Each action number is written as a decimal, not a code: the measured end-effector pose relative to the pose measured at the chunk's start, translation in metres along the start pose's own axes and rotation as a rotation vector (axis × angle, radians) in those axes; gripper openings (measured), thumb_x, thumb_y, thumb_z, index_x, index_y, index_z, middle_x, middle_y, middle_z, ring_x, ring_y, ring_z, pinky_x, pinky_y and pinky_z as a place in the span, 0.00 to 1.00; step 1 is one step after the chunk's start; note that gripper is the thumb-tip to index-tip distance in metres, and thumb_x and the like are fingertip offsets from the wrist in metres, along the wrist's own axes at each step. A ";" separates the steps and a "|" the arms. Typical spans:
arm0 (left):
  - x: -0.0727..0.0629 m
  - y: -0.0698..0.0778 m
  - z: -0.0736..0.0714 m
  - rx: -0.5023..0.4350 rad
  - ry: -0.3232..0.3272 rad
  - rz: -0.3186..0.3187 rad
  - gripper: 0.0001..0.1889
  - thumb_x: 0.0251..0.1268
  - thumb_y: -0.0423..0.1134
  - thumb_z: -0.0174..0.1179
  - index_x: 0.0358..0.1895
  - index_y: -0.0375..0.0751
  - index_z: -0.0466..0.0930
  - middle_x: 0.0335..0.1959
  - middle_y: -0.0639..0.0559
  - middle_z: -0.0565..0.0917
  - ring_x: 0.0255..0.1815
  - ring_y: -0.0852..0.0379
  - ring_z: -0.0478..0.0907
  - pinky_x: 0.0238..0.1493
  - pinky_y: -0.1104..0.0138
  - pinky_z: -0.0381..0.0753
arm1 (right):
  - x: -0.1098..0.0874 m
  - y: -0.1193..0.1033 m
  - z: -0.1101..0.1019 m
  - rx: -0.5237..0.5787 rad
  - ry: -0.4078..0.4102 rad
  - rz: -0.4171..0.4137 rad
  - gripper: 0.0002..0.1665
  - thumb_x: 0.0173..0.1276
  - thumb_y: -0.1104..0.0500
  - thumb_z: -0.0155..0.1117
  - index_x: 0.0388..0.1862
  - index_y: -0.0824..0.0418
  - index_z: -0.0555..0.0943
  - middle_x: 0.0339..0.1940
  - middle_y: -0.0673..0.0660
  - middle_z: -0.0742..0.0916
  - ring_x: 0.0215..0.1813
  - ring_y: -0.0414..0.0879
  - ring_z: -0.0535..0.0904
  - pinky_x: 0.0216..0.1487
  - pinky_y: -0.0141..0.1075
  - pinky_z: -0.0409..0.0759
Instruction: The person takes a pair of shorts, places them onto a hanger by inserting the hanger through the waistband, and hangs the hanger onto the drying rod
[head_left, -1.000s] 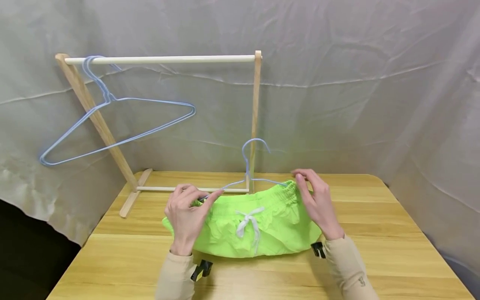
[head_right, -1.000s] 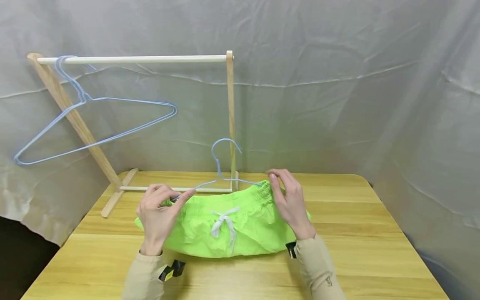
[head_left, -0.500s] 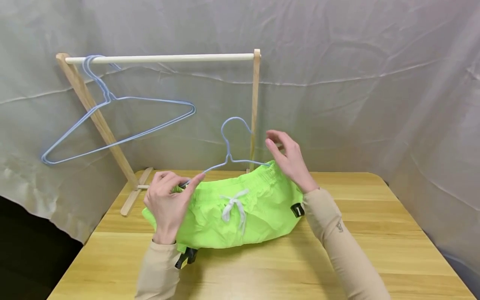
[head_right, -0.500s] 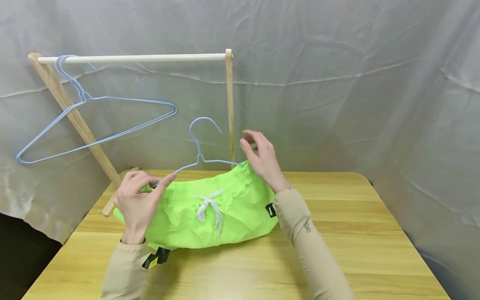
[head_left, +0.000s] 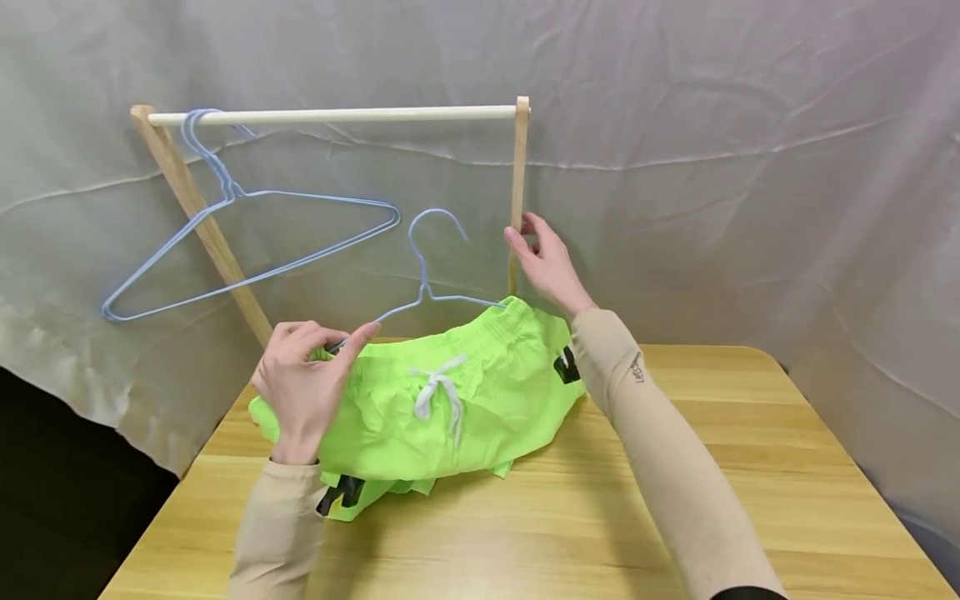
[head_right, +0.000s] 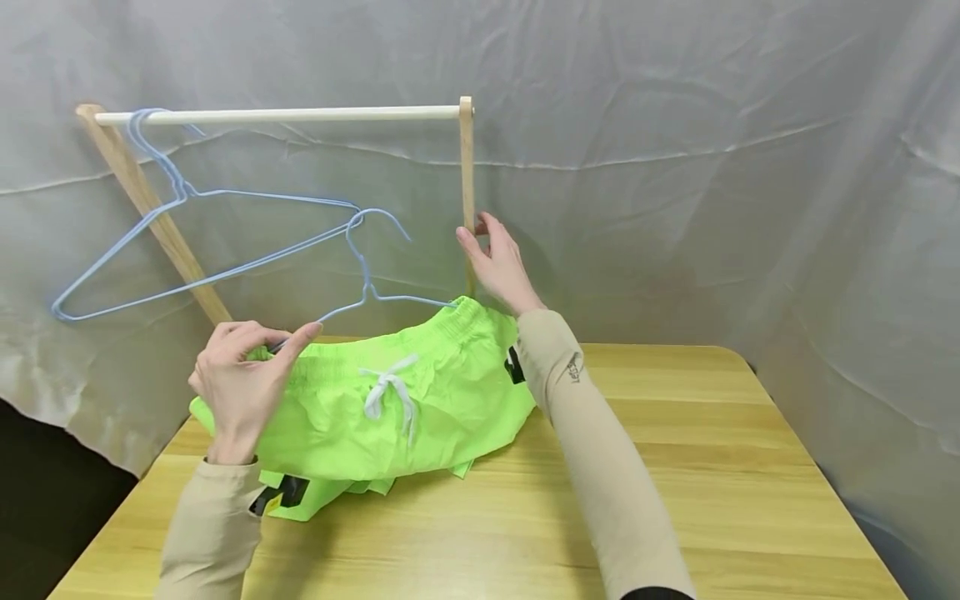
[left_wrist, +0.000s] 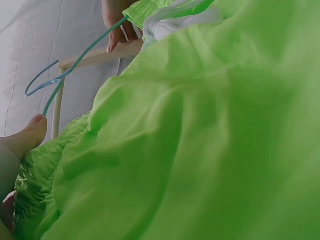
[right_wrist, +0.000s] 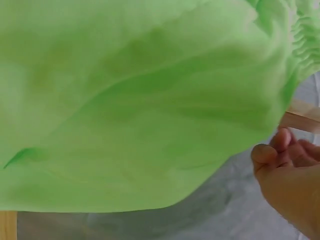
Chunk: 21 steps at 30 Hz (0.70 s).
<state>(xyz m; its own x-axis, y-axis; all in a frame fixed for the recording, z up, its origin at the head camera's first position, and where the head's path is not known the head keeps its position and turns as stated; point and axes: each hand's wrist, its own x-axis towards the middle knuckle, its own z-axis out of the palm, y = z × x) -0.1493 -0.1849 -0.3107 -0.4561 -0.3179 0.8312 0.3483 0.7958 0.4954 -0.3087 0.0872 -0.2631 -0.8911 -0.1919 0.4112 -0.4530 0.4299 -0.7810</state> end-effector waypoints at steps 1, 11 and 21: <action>0.002 0.000 -0.001 0.000 -0.001 -0.001 0.16 0.47 0.48 0.79 0.18 0.40 0.86 0.17 0.47 0.82 0.33 0.55 0.74 0.28 0.73 0.54 | 0.002 0.000 0.002 0.009 0.008 -0.007 0.30 0.80 0.50 0.52 0.73 0.66 0.67 0.63 0.67 0.79 0.47 0.57 0.79 0.48 0.37 0.75; 0.020 0.001 -0.016 0.000 -0.043 -0.065 0.17 0.49 0.50 0.78 0.20 0.40 0.87 0.20 0.44 0.84 0.35 0.83 0.63 0.32 0.65 0.54 | 0.012 0.001 0.010 0.054 0.056 -0.060 0.18 0.76 0.57 0.60 0.53 0.70 0.78 0.49 0.70 0.88 0.51 0.59 0.85 0.47 0.36 0.78; 0.044 -0.001 -0.034 0.061 0.003 -0.079 0.19 0.49 0.55 0.76 0.21 0.41 0.87 0.23 0.43 0.87 0.35 0.84 0.62 0.30 0.63 0.49 | 0.016 0.001 0.006 0.035 0.033 -0.008 0.16 0.75 0.57 0.61 0.53 0.69 0.79 0.51 0.68 0.88 0.53 0.62 0.86 0.48 0.38 0.82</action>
<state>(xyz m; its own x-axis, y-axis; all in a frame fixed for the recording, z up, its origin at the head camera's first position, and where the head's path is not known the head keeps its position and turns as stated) -0.1420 -0.2170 -0.2665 -0.4780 -0.3826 0.7906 0.2605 0.7979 0.5436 -0.3238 0.0793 -0.2596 -0.8865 -0.1656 0.4320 -0.4609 0.3974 -0.7935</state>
